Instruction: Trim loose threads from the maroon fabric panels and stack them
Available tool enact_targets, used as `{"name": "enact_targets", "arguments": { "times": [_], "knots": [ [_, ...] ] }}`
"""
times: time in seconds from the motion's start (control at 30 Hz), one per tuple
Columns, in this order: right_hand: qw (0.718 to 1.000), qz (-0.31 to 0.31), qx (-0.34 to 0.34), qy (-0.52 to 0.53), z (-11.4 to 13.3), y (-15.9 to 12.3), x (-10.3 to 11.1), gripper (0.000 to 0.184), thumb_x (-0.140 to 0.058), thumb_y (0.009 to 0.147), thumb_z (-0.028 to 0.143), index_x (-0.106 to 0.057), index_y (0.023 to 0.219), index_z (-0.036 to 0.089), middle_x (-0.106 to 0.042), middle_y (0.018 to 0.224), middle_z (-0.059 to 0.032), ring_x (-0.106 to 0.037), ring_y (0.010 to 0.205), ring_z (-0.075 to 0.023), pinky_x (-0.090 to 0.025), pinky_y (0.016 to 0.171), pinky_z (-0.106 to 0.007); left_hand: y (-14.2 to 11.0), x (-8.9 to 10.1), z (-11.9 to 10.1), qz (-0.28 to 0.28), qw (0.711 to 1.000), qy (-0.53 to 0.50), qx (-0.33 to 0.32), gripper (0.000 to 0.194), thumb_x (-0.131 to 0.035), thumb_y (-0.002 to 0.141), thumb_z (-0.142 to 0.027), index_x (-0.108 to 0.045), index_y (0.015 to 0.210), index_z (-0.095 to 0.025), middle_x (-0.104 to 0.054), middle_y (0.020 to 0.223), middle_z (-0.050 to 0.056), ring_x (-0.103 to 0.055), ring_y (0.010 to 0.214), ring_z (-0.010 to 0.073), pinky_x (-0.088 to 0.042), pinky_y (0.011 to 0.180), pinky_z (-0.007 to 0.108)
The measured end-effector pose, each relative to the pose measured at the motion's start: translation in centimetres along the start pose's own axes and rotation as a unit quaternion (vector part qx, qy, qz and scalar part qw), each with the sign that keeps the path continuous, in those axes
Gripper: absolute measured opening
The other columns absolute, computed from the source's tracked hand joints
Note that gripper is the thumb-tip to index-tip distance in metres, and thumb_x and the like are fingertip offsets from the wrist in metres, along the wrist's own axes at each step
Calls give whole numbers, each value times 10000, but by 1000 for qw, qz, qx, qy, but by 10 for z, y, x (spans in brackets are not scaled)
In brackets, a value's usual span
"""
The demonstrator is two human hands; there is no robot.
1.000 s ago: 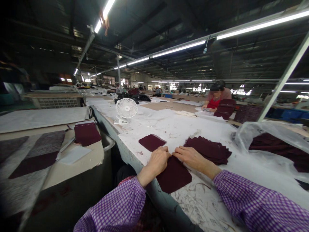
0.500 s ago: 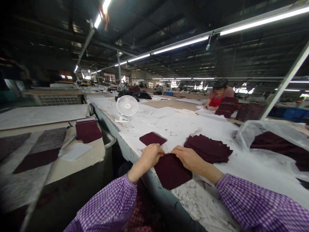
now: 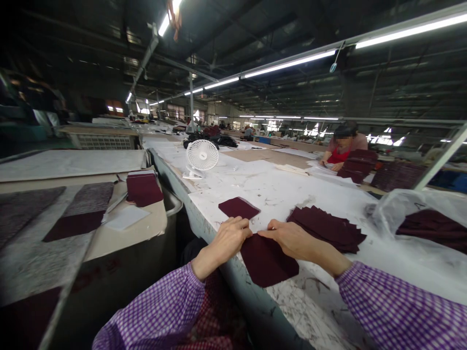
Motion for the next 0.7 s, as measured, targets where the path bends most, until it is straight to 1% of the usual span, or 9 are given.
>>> {"name": "enact_targets", "arguments": {
  "times": [0.07, 0.13, 0.2, 0.27, 0.33, 0.43, 0.53, 0.6, 0.7],
  "knots": [
    [999, 14, 17, -32, 5, 3, 0, 588, -375, 819, 22, -521, 1304, 321, -611, 999, -81, -619, 794, -165, -461, 689, -256, 0, -1, 1, 7, 1000, -7, -1, 257, -410, 930, -188, -661, 872, -184, -583, 905, 58, -497, 893, 192, -389, 798, 320],
    [998, 22, 22, -50, 8, 5, 1, 617, -382, 807, 18, -494, 1324, 338, -606, 978, -81, -613, 747, -162, -445, 649, -256, -2, -2, 7, 4, 999, -50, 17, 267, -410, 933, -201, -673, 884, -192, -597, 894, 54, -512, 888, 184, -403, 794, 308],
    [998, 25, 23, -57, 10, 6, 1, 615, -384, 812, 27, -486, 1328, 346, -605, 957, -81, -605, 727, -164, -429, 623, -256, -5, 0, 18, -21, 991, -122, 55, 259, -419, 932, -219, -677, 919, -194, -617, 885, 43, -532, 877, 171, -420, 789, 285],
    [997, 30, 26, -66, 11, 7, 1, 602, -381, 822, 35, -484, 1332, 338, -604, 936, -82, -598, 721, -165, -416, 607, -253, -11, 3, 29, -53, 977, -185, 90, 232, -453, 920, -246, -677, 936, -187, -629, 879, 35, -545, 870, 166, -433, 779, 270],
    [996, 30, 29, -76, 12, 7, 1, 601, -380, 823, 35, -476, 1343, 322, -601, 910, -79, -585, 691, -154, -403, 589, -244, -17, 5, 36, -75, 967, -216, 114, 187, -517, 886, -265, -680, 921, -181, -630, 872, 34, -548, 862, 170, -438, 757, 267],
    [996, 38, 30, -75, 11, 8, 3, 609, -381, 820, 35, -467, 1350, 323, -598, 885, -73, -574, 660, -142, -390, 571, -235, -21, 5, 40, -82, 964, -221, 123, 122, -563, 838, -203, -683, 839, -181, -620, 829, 23, -546, 835, 168, -430, 726, 259],
    [997, 39, 39, -46, 12, 10, 8, 577, -396, 819, 51, -507, 1319, 317, -598, 875, -70, -577, 673, -138, -395, 581, -227, -22, 3, 37, -85, 970, -200, 106, 173, -523, 844, -144, -671, 767, -186, -607, 801, 14, -539, 821, 159, -420, 733, 253],
    [997, 45, 46, -41, 14, 12, 11, 568, -401, 821, 60, -513, 1314, 321, -598, 870, -64, -567, 649, -126, -386, 574, -221, -23, 2, 35, -89, 975, -182, 96, 190, -504, 862, -152, -667, 770, -188, -603, 814, 15, -530, 828, 158, -418, 749, 253],
    [994, 72, 52, -67, 18, 15, 11, 589, -393, 829, 60, -475, 1341, 339, -600, 856, -58, -523, 567, -112, -348, 535, -230, -26, 1, 31, -91, 982, -147, 73, 215, -474, 892, -184, -663, 788, -187, -594, 820, 25, -514, 834, 165, -412, 775, 267]
  ]
}}
Point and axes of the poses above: each hand's wrist, its own y-axis towards the middle knuckle, its own x-axis out of the back of the hand, z = x × y, the point moved 7 cm from there along y, towards the middle knuckle
